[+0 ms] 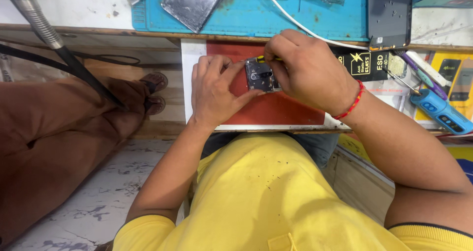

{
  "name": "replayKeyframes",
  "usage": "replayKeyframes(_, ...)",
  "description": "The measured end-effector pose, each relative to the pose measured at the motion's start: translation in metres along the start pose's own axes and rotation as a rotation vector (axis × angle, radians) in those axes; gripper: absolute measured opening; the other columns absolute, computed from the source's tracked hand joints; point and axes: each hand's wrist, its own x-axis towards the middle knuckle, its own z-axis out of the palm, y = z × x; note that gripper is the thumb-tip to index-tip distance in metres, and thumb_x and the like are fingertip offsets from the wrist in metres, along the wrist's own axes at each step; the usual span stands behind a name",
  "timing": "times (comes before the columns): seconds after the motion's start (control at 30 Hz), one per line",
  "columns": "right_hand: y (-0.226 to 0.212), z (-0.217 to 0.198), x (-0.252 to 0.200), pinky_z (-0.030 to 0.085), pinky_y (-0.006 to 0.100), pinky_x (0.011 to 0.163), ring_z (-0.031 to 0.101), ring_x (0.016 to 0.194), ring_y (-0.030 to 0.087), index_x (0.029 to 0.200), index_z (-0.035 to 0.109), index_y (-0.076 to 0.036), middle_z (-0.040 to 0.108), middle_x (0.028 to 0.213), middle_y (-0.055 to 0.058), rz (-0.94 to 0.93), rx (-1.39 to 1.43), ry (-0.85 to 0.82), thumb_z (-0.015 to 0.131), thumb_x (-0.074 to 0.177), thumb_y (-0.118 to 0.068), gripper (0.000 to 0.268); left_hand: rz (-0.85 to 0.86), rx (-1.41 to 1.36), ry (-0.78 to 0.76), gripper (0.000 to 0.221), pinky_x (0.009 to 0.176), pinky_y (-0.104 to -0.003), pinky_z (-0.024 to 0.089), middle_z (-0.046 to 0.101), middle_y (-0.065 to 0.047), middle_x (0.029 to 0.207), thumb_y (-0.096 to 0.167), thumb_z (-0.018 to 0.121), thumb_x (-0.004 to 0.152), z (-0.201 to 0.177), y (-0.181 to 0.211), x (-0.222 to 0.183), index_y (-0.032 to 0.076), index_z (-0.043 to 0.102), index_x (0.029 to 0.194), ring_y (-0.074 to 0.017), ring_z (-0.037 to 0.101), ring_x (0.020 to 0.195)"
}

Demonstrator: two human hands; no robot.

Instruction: The person disassembles a red smartphone by prying off the back cover and removing the battery. They use a screwdriver to unscrew internal components and a metal tool to disconnect the battery connector. The person handles the phone, battery, and tools on a cluttered workbench.

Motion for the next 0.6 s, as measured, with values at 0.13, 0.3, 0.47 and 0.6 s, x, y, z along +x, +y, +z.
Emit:
replayKeyframes(0.13,-0.014,0.002,0.014,0.054,0.048,0.066,0.065,0.076,0.041,0.099,0.064,0.000,0.065,0.087,0.018,0.132,-0.306,-0.134,0.074,0.095,-0.020,0.023,0.012,0.007,0.012,0.065,0.088,-0.044,0.042,0.058,-0.006,0.104,0.055,0.091,0.075,-0.002,-0.002,0.003,0.009,0.075,0.117,-0.0283,0.051,0.101)
replayKeyframes(0.3,-0.011,-0.010,0.038,0.056,0.047,0.067,0.068,0.077,0.040,0.099,0.062,0.001,0.066,0.094,0.021,-0.097,-0.353,-0.317,0.066,0.086,-0.010,0.017,-0.008,-0.072,-0.019,0.068,0.086,-0.045,0.041,0.058,-0.006,0.101,0.054,0.093,0.065,-0.006,-0.001,0.007,0.009,0.075,0.113,-0.0297,0.050,0.099)
replayKeyframes(0.47,-0.017,-0.019,0.055,0.055,0.050,0.069,0.067,0.080,0.043,0.100,0.064,-0.004,0.066,0.095,0.020,-0.058,-0.294,-0.407,0.064,0.089,-0.011,0.013,0.002,-0.065,0.010,0.070,0.087,-0.045,0.040,0.058,-0.006,0.105,0.051,0.093,0.063,-0.009,-0.003,0.002,0.009,0.075,0.116,-0.0297,0.051,0.103)
replayKeyframes(0.6,-0.017,-0.015,0.053,0.055,0.050,0.069,0.067,0.081,0.044,0.103,0.062,0.000,0.066,0.095,0.021,-0.025,-0.330,-0.388,0.064,0.091,-0.009,0.015,-0.002,-0.065,0.003,0.068,0.089,-0.044,0.041,0.057,-0.007,0.107,0.052,0.092,0.066,-0.007,-0.003,-0.002,0.009,0.073,0.116,-0.0294,0.051,0.104)
